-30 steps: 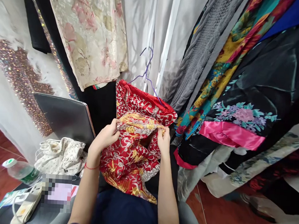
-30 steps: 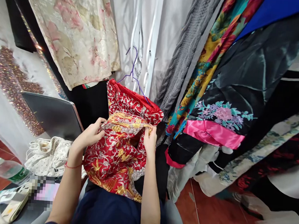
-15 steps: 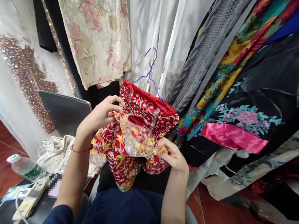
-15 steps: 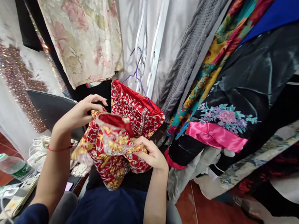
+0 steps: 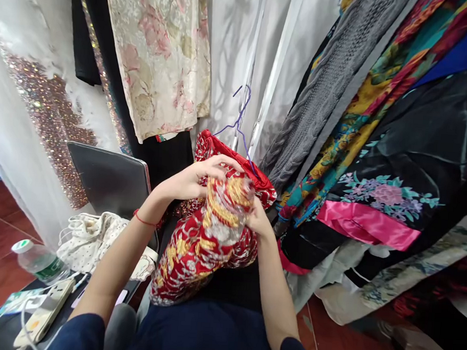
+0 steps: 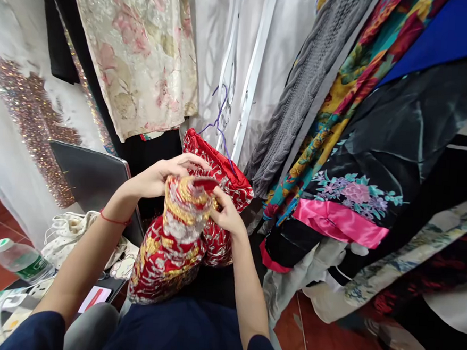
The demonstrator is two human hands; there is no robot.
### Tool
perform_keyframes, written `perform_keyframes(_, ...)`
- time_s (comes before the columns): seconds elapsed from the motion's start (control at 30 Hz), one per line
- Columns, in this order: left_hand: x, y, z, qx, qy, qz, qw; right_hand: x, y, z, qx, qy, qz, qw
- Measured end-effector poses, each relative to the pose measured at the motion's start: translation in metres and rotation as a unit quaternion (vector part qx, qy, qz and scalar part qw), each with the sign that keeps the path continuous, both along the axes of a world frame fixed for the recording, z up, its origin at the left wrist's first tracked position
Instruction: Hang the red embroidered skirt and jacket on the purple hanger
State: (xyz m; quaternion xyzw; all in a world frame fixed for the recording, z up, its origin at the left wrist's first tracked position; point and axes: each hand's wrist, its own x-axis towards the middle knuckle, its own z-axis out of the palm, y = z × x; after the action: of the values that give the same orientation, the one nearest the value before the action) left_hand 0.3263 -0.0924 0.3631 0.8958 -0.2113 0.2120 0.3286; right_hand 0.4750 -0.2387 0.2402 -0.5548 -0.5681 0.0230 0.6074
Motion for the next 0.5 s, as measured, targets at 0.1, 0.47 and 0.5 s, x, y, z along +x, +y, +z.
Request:
perform_keyframes(0.1, -0.006, 0.012, -0.01, -0.07, -0.041, 0.085, 0.993, -0.002, -0.001, 0.017, 0.092, 0.052, -0.044, 0.993)
perform_keyframes(0.47, 0.011, 0.052, -0.062, 0.114, 0.145, 0.231, 0.955, -0.012, 0.014, 0.038, 0.218, 0.123, -0.198, 0.948)
perform_keyframes(0.5, 0.016, 0.064, -0.065, 0.136, 0.161, 0.288, 0.934, -0.01, 0.02, 0.04, 0.213, 0.104, -0.194, 0.952)
